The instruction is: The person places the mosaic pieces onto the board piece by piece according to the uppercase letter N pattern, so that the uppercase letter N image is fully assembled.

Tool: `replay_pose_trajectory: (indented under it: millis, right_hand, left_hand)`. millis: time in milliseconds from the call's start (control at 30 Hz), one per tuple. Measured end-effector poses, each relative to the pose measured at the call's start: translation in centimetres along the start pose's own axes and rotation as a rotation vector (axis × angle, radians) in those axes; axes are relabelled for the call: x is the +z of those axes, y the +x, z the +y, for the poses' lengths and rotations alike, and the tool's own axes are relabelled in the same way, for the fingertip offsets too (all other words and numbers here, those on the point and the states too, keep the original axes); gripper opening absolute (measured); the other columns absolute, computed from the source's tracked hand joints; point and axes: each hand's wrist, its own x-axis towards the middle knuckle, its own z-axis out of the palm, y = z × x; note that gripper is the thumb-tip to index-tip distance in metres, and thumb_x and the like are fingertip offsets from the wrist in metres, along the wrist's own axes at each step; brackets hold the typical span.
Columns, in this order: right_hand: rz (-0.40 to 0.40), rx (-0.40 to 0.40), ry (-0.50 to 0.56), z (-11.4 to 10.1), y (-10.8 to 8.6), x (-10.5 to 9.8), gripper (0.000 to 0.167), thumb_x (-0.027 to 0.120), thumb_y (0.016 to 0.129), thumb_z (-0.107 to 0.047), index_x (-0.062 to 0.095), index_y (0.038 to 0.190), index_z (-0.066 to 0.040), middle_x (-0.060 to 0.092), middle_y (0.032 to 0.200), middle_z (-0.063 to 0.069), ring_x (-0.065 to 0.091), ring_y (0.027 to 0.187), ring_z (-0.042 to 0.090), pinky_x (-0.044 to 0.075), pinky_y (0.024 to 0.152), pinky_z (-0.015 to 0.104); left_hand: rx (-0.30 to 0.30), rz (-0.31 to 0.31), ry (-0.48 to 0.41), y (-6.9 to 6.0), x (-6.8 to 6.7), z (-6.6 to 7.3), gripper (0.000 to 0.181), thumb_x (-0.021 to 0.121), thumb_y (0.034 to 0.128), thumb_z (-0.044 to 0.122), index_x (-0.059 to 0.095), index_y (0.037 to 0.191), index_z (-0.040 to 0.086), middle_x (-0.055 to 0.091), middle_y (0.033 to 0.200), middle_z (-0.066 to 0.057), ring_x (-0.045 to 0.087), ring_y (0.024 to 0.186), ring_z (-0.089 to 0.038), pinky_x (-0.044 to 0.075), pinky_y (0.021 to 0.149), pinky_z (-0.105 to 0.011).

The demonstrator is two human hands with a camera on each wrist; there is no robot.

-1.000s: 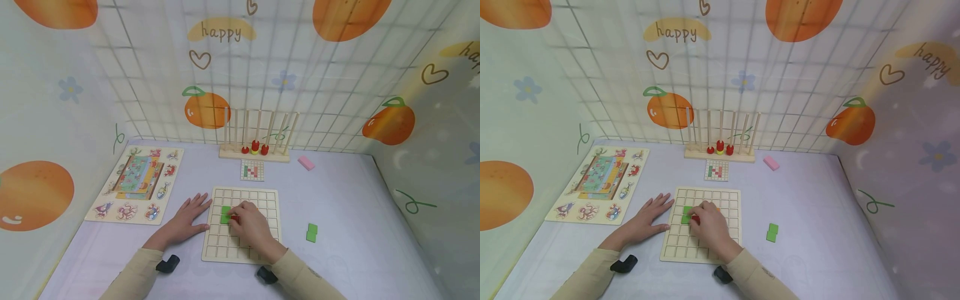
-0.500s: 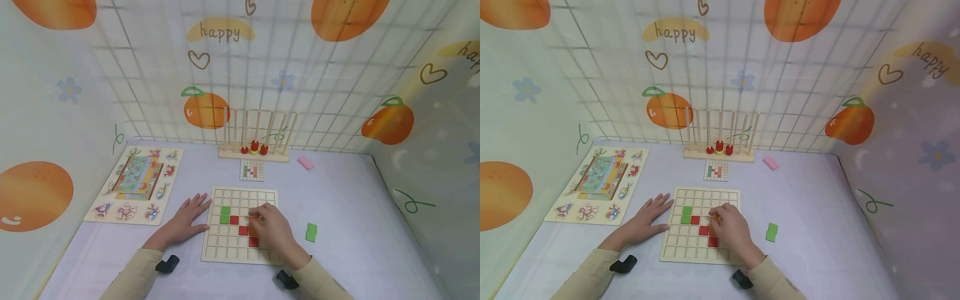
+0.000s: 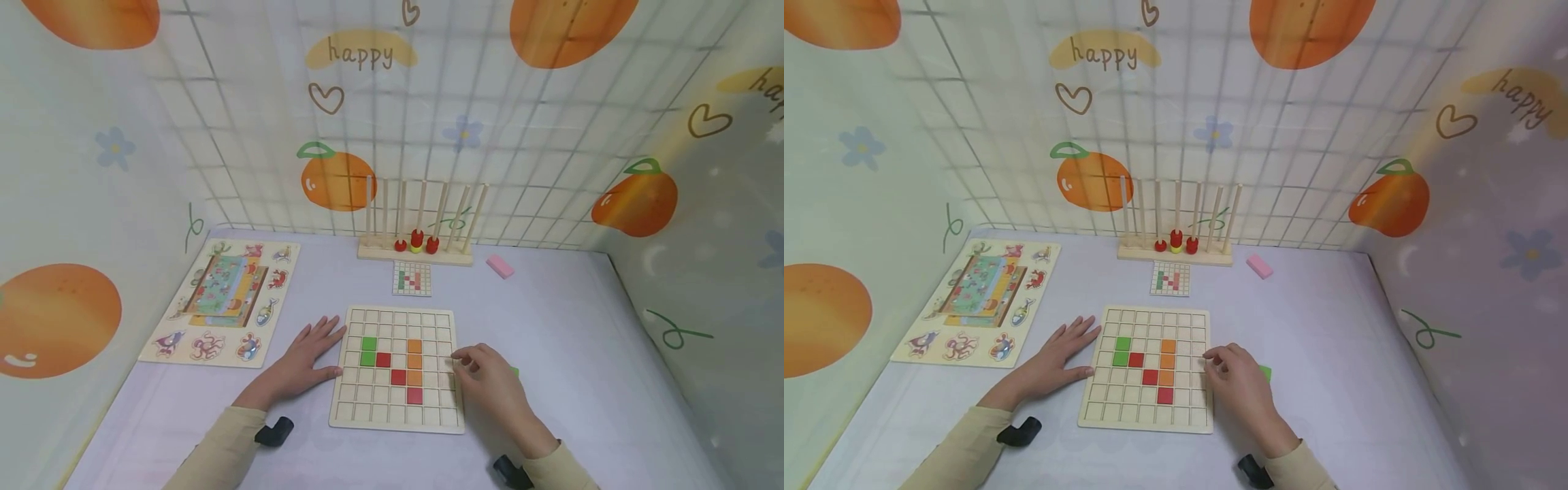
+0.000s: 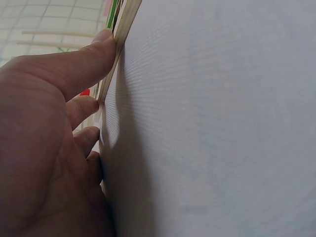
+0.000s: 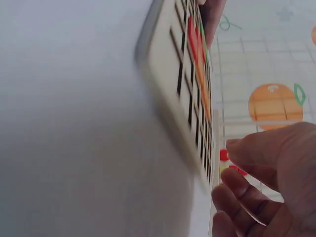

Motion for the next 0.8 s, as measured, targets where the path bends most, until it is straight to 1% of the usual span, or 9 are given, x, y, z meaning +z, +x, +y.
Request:
replay_pose_trajectory:
  millis: [167, 233, 433, 533, 667, 800]
  right_hand:
    - [0.037, -0.006, -0.030, 1.8, -0.8, -1.3, 0.017, 0.075, 0.088, -0.014, 0.076, 0.105, -0.017, 0.066, 0.093, -0.006, 0.061, 0.085, 0.013, 0.054, 0.073, 0.034]
    - [0.040, 0.004, -0.044, 2.5, -1.0, -1.8, 0.018, 0.075, 0.088, -0.013, 0.076, 0.106, -0.016, 0.066, 0.094, -0.004, 0.061, 0.084, 0.014, 0.053, 0.073, 0.034]
    - [0.000, 0.079, -0.084, 4.0, -1.5, -3.1, 0.024, 0.077, 0.088, -0.015, 0.074, 0.112, -0.013, 0.065, 0.097, -0.001, 0.058, 0.082, 0.015, 0.051, 0.070, 0.034]
    - [-0.025, 0.111, -0.105, 4.5, -1.8, -3.6, 0.029, 0.079, 0.087, -0.016, 0.074, 0.115, -0.012, 0.065, 0.097, 0.000, 0.058, 0.081, 0.015, 0.052, 0.070, 0.035]
    - [-0.038, 0.111, -0.126, 5.3, -2.2, -3.9, 0.032, 0.082, 0.085, -0.018, 0.074, 0.115, -0.011, 0.065, 0.095, 0.000, 0.059, 0.082, 0.015, 0.054, 0.071, 0.037]
    - [-0.044, 0.095, -0.129, 6.0, -2.6, -4.0, 0.034, 0.084, 0.084, -0.019, 0.073, 0.114, -0.010, 0.063, 0.090, -0.002, 0.058, 0.081, 0.014, 0.053, 0.070, 0.035]
  left_hand:
    - [-0.002, -0.002, 0.001, 0.0, 0.0, 0.1, 0.081, 0.072, 0.0936, 0.041, 0.035, 0.160, 0.013, 0.018, 0.169, -0.009, 0.008, 0.156, -0.033, 0.003, 0.127, -0.052]
    - [-0.004, -0.003, 0.004, 0.0, 0.0, 0.0, 0.081, 0.072, 0.0937, 0.042, 0.035, 0.160, 0.013, 0.018, 0.169, -0.009, 0.008, 0.156, -0.033, 0.003, 0.127, -0.051]
    - [-0.005, -0.004, 0.010, 0.1, 0.0, 0.0, 0.081, 0.071, 0.0939, 0.043, 0.034, 0.160, 0.014, 0.018, 0.169, -0.008, 0.008, 0.157, -0.032, 0.003, 0.127, -0.051]
    - [-0.003, -0.006, 0.011, 0.1, 0.0, 0.0, 0.081, 0.071, 0.0940, 0.042, 0.034, 0.160, 0.014, 0.018, 0.169, -0.008, 0.008, 0.157, -0.032, 0.003, 0.127, -0.051]
    - [-0.001, -0.006, 0.014, 0.0, 0.0, 0.0, 0.081, 0.072, 0.0939, 0.042, 0.034, 0.160, 0.014, 0.018, 0.170, -0.008, 0.008, 0.156, -0.033, 0.004, 0.127, -0.052]
    - [-0.001, -0.006, 0.012, 0.0, 0.0, 0.0, 0.081, 0.072, 0.0939, 0.041, 0.034, 0.160, 0.013, 0.018, 0.169, -0.009, 0.009, 0.156, -0.033, 0.004, 0.127, -0.052]
